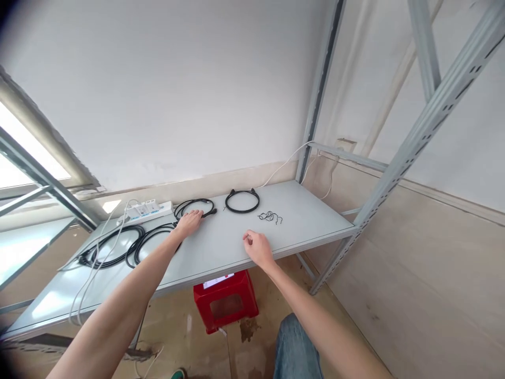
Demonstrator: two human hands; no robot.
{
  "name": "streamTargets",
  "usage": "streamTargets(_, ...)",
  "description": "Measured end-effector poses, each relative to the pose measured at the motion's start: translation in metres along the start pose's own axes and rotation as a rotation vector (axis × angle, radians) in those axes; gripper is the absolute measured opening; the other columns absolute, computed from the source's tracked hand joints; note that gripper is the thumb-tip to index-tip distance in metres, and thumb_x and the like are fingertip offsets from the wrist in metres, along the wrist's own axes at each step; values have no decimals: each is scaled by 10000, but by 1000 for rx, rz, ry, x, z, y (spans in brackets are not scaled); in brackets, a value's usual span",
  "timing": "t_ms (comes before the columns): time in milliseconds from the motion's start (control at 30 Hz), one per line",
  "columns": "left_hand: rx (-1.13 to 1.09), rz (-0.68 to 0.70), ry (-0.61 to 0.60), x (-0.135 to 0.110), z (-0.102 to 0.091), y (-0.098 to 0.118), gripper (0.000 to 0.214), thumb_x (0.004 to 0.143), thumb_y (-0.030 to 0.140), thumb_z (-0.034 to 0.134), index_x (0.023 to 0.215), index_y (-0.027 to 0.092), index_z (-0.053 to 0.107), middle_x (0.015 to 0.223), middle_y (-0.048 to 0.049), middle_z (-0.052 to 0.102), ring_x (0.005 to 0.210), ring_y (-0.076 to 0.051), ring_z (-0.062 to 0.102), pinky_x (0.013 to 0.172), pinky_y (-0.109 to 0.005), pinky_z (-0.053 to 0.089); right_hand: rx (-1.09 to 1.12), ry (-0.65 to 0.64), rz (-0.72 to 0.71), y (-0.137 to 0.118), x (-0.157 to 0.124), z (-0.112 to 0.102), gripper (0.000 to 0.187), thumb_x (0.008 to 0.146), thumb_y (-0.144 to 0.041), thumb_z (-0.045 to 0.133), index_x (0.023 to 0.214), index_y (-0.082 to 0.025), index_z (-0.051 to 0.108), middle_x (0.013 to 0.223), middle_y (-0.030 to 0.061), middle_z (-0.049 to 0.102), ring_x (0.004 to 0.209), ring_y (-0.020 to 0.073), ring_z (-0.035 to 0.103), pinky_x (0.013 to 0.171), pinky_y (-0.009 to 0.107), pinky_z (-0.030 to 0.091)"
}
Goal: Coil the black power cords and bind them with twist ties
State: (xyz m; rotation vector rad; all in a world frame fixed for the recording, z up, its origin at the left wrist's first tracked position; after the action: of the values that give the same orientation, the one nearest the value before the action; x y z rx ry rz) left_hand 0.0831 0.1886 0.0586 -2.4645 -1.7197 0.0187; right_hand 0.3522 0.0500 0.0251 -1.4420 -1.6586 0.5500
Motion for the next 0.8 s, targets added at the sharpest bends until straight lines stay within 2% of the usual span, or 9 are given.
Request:
streamTargets(167,-85,-46,135,-8,-53,13,307,1096,285,250,1260,180,488,990,-150,727,892,-270,719,768,-325,474,83,14,-10,-3,-3,-3,127,803,-220,496,782,-221,622,508,-55,469,492,141,377,562,271,290)
streamTargets(233,-92,-27,194,-21,-73,23,286,1089,251,257,1245,172,483,984,-155,728,869,-271,722,745,-319,473,143,30,-8,-5,-4,-7,138,824,-242,497,798,-219,630,513,-55,456,496,140,380,559,269,305)
streamTargets(300,-78,23,210,-43,-82,41,261,1061,169,289,1230,183,488,1043,-154,725,893,-263,727,743,-310,479,233,48,8,-6,-5,-12,158,845,-267,507,862,-213,655,542,-49,478,512,142,422,560,263,345)
streamTargets(367,-53,67,183,-68,-79,66,311,1022,82,301,1252,184,483,1070,-144,721,929,-259,730,751,-305,493,341,32,53,-8,-5,-15,194,863,-306,537,937,-198,681,603,-27,550,548,144,493,563,254,396)
streamTargets(467,-32,44,63,-100,-55,109,331,999,41,338,1269,161,487,1076,-153,716,958,-260,739,783,-311,523,503,-108,241,-12,-6,-9,330,924,-448,552,920,-161,713,726,59,683,608,158,598,527,245,438)
streamTargets(533,-44,41,-1,-112,-37,139,295,999,58,407,1268,139,496,1072,-167,715,977,-267,744,799,-315,533,603,-234,387,-20,-10,3,456,957,-547,531,847,-145,717,798,122,733,660,182,656,534,256,483)
streamTargets(600,-90,25,-33,-117,-23,163,344,980,76,504,1319,122,470,1060,-171,719,976,-258,746,801,-301,533,668,-316,452,-31,-14,14,444,960,-534,568,789,-147,703,835,137,749,728,198,691,606,272,542)
streamTargets(700,-181,14,-33,-120,-18,178,365,1008,124,482,1372,124,454,1045,-159,728,934,-248,744,776,-307,531,680,-271,513,-39,-10,22,271,936,-311,619,709,-164,643,740,86,712,697,174,669,637,262,553)
streamTargets(800,-219,73,11,-132,-23,166,272,1065,314,429,1236,156,570,1017,-157,727,927,-273,726,800,-355,529,725,-133,663,-29,-2,20,209,903,-136,543,702,-191,545,664,53,666,607,150,624,602,260,542)
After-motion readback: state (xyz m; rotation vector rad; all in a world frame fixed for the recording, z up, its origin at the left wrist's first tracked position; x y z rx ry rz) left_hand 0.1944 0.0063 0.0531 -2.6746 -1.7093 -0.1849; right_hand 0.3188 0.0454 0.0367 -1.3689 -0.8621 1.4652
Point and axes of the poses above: each hand's wrist, its own x-axis towards the middle knuckle, its own z-axis out of the palm, y = z × x, the point moved 6 cm from there along x, towards the middle knuckle
